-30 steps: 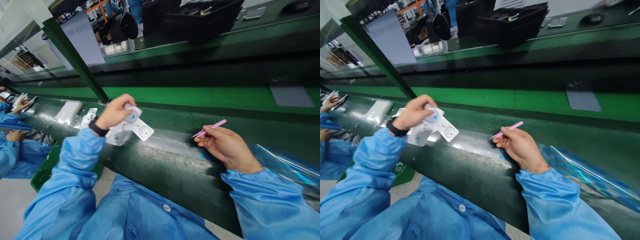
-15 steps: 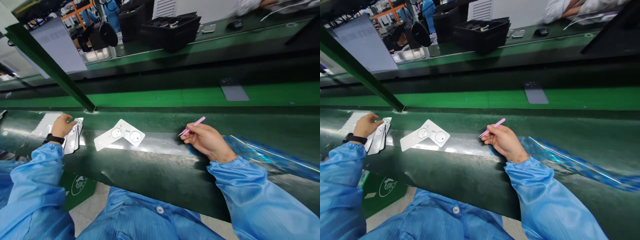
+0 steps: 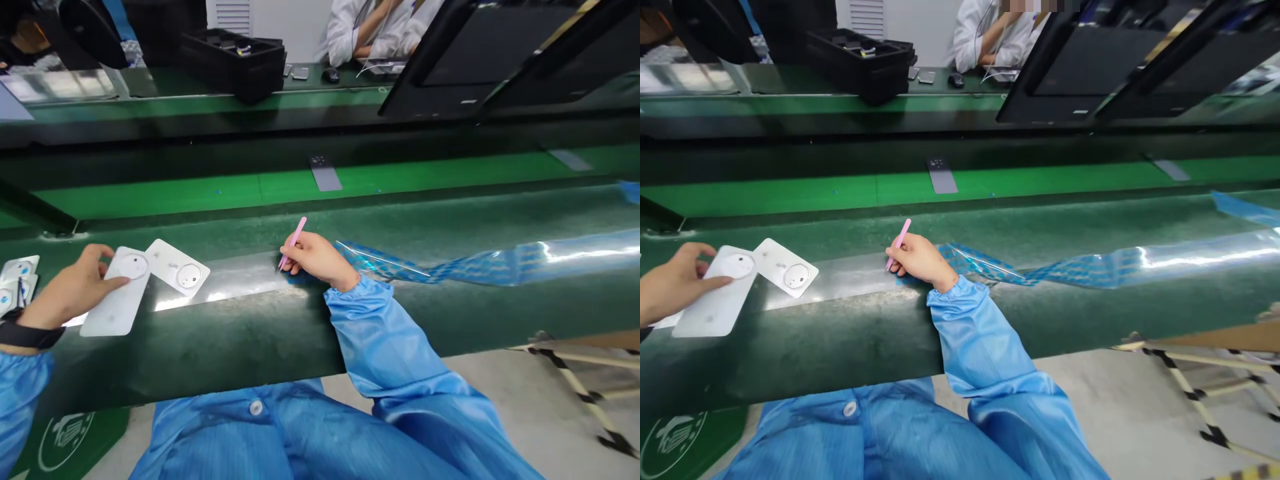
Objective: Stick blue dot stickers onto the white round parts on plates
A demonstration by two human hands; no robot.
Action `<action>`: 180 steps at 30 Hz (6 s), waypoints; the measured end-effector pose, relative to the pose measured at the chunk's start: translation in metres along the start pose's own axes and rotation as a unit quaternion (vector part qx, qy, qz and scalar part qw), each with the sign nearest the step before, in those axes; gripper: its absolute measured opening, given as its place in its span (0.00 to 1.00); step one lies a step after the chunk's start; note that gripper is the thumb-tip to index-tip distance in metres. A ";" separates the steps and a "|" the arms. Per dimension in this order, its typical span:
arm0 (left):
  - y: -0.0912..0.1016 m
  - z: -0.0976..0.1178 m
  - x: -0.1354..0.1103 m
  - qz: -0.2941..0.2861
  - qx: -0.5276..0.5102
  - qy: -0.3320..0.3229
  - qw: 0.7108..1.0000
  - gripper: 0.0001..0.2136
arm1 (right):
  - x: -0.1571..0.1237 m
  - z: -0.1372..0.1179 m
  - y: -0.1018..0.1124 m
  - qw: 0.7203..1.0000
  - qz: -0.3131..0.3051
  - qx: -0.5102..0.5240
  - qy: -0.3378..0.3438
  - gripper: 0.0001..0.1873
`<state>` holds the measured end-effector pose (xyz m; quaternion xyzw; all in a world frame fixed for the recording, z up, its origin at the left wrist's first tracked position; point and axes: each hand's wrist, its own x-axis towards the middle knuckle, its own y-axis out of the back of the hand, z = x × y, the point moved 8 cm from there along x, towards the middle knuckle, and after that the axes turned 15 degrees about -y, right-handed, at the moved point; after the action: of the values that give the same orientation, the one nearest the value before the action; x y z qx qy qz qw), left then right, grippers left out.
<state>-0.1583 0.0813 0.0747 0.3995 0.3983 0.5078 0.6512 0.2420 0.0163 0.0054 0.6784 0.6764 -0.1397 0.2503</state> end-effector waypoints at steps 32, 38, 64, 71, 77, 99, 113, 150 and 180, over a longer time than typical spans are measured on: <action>-0.152 0.200 -0.035 -0.128 0.006 -0.355 0.926 0.25 | 0.012 0.009 0.020 0.998 0.003 -0.064 -0.012 0.11; -0.153 0.199 -0.036 -0.104 -0.018 -0.378 0.920 0.24 | 0.011 0.013 0.023 0.998 -0.003 -0.052 -0.028 0.11; -0.153 0.204 -0.036 -0.115 0.014 -0.371 0.921 0.23 | -0.004 0.013 -0.023 0.995 0.039 -0.072 -0.049 0.12; -0.151 0.206 -0.036 -0.118 0.015 -0.364 0.924 0.21 | 0.000 0.018 -0.022 0.995 0.040 -0.082 -0.038 0.10; -0.151 0.207 -0.035 -0.140 0.023 -0.347 0.927 0.22 | -0.002 0.015 -0.024 0.995 0.034 -0.094 -0.024 0.10; -0.153 0.205 -0.035 -0.138 0.036 -0.350 0.926 0.23 | -0.002 0.013 -0.025 0.993 0.026 -0.113 0.018 0.09; -0.153 0.205 -0.040 -0.148 0.063 -0.387 0.908 0.15 | -0.001 0.011 -0.025 0.989 0.041 -0.137 0.026 0.08; -0.146 0.214 -0.033 -0.160 0.116 -0.346 0.917 0.15 | 0.012 0.011 -0.018 0.988 -0.043 0.130 -0.067 0.16; 0.013 0.133 0.123 -0.069 -0.090 -0.234 0.966 0.15 | 0.020 0.017 -0.013 0.957 -0.118 0.248 -0.091 0.17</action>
<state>-0.0189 0.1889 0.1216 0.4186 0.2141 0.3879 0.7928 0.2328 0.0240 -0.0219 0.6190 0.6701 -0.3927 0.1164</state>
